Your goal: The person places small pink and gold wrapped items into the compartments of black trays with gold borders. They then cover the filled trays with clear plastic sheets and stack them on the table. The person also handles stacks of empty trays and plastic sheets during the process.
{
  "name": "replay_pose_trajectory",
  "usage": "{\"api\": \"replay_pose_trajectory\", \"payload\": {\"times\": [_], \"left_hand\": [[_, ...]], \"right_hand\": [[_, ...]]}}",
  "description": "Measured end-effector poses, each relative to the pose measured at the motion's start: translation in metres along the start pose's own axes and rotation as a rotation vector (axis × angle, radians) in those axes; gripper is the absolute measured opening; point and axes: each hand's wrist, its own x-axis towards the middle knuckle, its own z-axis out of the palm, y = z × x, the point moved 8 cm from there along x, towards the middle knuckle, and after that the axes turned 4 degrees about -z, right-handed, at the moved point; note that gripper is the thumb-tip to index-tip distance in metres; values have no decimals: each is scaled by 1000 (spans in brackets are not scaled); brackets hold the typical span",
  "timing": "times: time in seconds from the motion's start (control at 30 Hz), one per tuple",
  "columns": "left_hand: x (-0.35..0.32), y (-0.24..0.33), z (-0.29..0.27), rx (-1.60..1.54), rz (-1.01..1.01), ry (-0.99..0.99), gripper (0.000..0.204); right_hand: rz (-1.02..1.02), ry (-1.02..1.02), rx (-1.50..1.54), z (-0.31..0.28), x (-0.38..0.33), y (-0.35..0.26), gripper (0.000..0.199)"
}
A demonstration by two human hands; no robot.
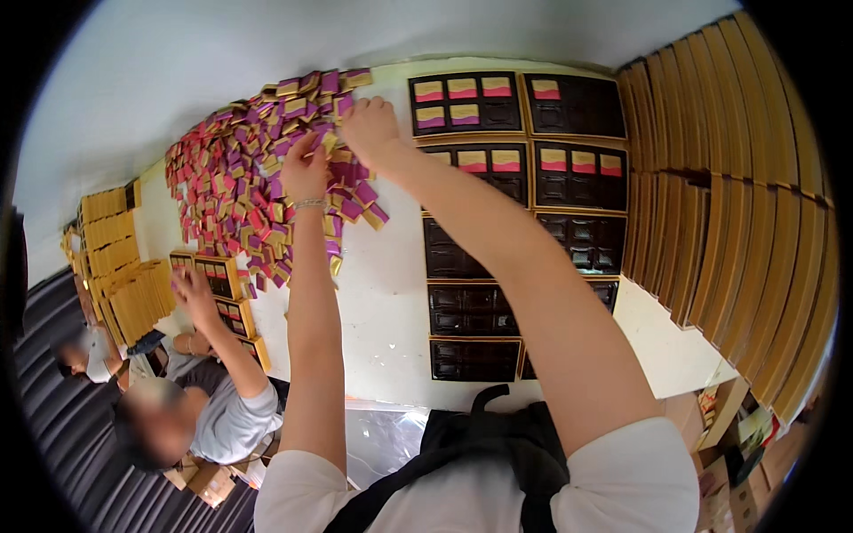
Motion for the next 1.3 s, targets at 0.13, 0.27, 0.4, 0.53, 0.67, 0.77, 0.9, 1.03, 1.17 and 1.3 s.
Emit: {"api": "replay_pose_trajectory", "payload": {"times": [0.13, 0.27, 0.4, 0.53, 0.67, 0.77, 0.9, 1.03, 1.17, 1.3], "left_hand": [[-27, 14, 10, -373, -302, 12, 30], [-58, 5, 6, -400, -219, 122, 17], [-116, 24, 44, -759, -526, -7, 9], [-158, 52, 77, -741, -486, -25, 11], [-159, 76, 72, -109, -305, -23, 26], [-159, 84, 67, 129, -117, 70, 34], [-157, 72, 68, 132, -90, 90, 44], [-156, 63, 84, 44, -192, 1, 50], [-147, 53, 68, 18, -237, 27, 45], [-95, 24, 1, 273, -35, 307, 36]], "right_hand": [[-58, 26, 37, -6, -11, 9, 23], [145, 387, 412, -56, -52, 61, 19], [677, 441, 575, -81, -129, 167, 19], [531, 468, 444, -66, -142, 188, 18], [415, 453, 332, -58, -142, 187, 18], [326, 518, 339, -57, -151, 184, 21], [154, 374, 135, -58, -154, 156, 35], [141, 19, -179, -39, -167, 144, 57], [148, 127, -219, -57, -158, 135, 43], [-70, 318, 353, -63, -120, 71, 29]]}}
